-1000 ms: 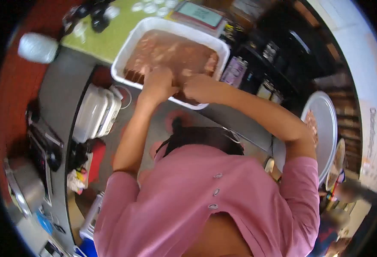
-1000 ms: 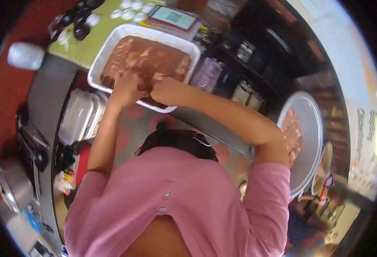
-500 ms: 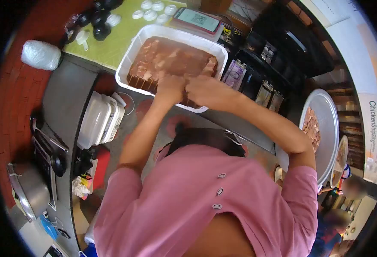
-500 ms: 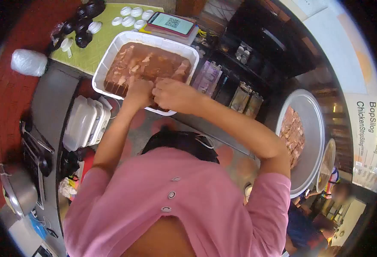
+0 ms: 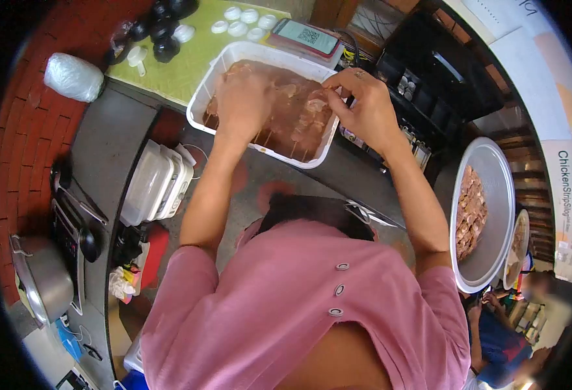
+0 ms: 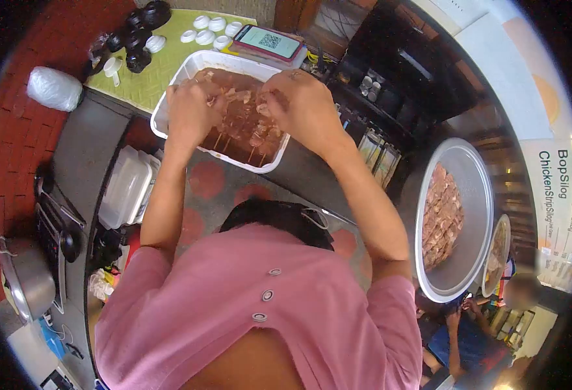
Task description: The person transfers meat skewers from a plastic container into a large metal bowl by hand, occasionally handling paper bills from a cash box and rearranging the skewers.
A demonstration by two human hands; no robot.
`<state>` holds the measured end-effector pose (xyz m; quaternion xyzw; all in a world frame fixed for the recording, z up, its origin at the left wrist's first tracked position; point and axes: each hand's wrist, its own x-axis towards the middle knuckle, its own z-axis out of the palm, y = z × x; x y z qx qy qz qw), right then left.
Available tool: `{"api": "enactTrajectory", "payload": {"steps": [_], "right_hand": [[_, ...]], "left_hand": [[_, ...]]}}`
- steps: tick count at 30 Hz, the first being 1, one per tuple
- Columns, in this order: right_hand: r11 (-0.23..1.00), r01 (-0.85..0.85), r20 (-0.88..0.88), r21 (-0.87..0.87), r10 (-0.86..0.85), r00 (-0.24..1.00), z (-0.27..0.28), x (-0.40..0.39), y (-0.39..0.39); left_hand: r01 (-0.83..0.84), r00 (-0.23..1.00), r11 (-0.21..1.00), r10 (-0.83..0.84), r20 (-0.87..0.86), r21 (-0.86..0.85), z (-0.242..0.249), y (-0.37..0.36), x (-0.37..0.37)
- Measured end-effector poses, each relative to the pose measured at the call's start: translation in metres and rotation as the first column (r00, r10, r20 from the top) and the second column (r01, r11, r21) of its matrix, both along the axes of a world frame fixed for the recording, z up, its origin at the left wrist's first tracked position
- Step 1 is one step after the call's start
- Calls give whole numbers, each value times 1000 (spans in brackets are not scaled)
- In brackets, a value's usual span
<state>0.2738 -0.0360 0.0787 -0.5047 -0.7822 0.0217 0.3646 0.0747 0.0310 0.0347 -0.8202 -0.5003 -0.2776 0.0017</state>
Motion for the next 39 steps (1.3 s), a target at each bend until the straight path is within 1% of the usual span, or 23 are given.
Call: {"api": "enactTrajectory", "payload": {"steps": [1, 3, 4, 6, 9, 13, 15, 18, 21, 23, 24, 26, 27, 29, 30, 31, 32, 34, 35, 36, 37, 38, 39], "right_hand": [[999, 31, -53, -9, -31, 998, -1, -1, -2], [998, 64, -104, -20, -65, 992, 0, -4, -8], [993, 97, -161, -64, -106, 981, 0, -7, -11], [985, 133, -217, -113, -155, 964, 1, -11, -16], [987, 157, -237, -42, -163, 958, 7, -15, -23], [984, 165, -201, 73, -148, 968, 7, -20, -32], [982, 150, -172, 117, -129, 977, -6, -21, -34], [983, 149, -93, 110, -139, 986, -13, -20, -35], [971, 204, -188, 129, -178, 966, -10, -26, -44], [978, 158, -131, 133, -140, 981, -16, -24, -44], [990, 122, -167, 71, -109, 980, -22, -24, -47], [964, 180, -173, 198, -146, 974, -18, -24, -58], [965, 187, -177, 182, -155, 972, -13, -24, -62], [949, 186, -259, 254, -119, 958, -22, -20, -60], [951, 211, -324, 227, -130, 937, -33, -16, -57], [956, 257, -379, 143, -187, 906, -39, -10, -56], [940, 303, -377, 157, -226, 898, -37, -1, -63], [925, 368, -697, -89, -322, 641, -36, 4, -68], [891, 452, -701, -45, -351, 621, -33, 16, -72], [870, 484, -786, -92, -362, 502, -31, 28, -78], [852, 496, -792, -167, -416, 447, -21, 45, -91], [888, 453, -897, -84, -265, 353, -23, 67, -97], [861, 489, -918, -138, -297, 262, -2, 83, -117]], "left_hand": [[2, 1000, 1000, -2, 1, 4, 2, 3, -2], [161, 964, 986, -168, 206, 55, 4, 8, -7], [164, 963, 985, -172, 207, 56, 7, 9, -8], [160, 925, 987, -152, 348, 7, 16, 5, -11], [145, 933, 985, -168, 319, 93, 35, -3, -17], [171, 927, 982, -187, 326, 79, 39, -5, -23], [186, 968, 971, -207, 141, 151, 34, -8, -22], [132, 967, 957, -181, 177, 257, 38, -14, -21], [138, 977, 959, -173, 126, 248, 39, -11, -23], [179, 962, 957, -220, 165, 229, 35, -12, -32], [218, 943, 951, -264, 205, 221, 36, -11, -33], [172, 935, 949, -242, 258, 265, 50, -29, -32], [173, 952, 957, -223, 210, 232, 50, -25, -39], [218, 943, 955, -259, 209, 199, 32, -8, -41], [233, 950, 960, -258, 174, 154, 21, 0, -41], [233, 940, 959, -265, 214, 162, 12, 3, -44], [219, 933, 960, -259, 252, 175, 7, 7, -46], [186, 868, 982, -177, 465, 26, -2, 15, -51], [189, 859, 982, -164, 484, -4, -8, 23, -55], [183, 859, 983, -155, 487, -9, -16, 33, -63], [216, 807, 975, -147, 572, -56, -26, 46, -70], [257, 746, 962, -134, 652, -96, -35, 61, -74], [239, 754, 964, -110, 648, -115, -42, 74, -80]]}}
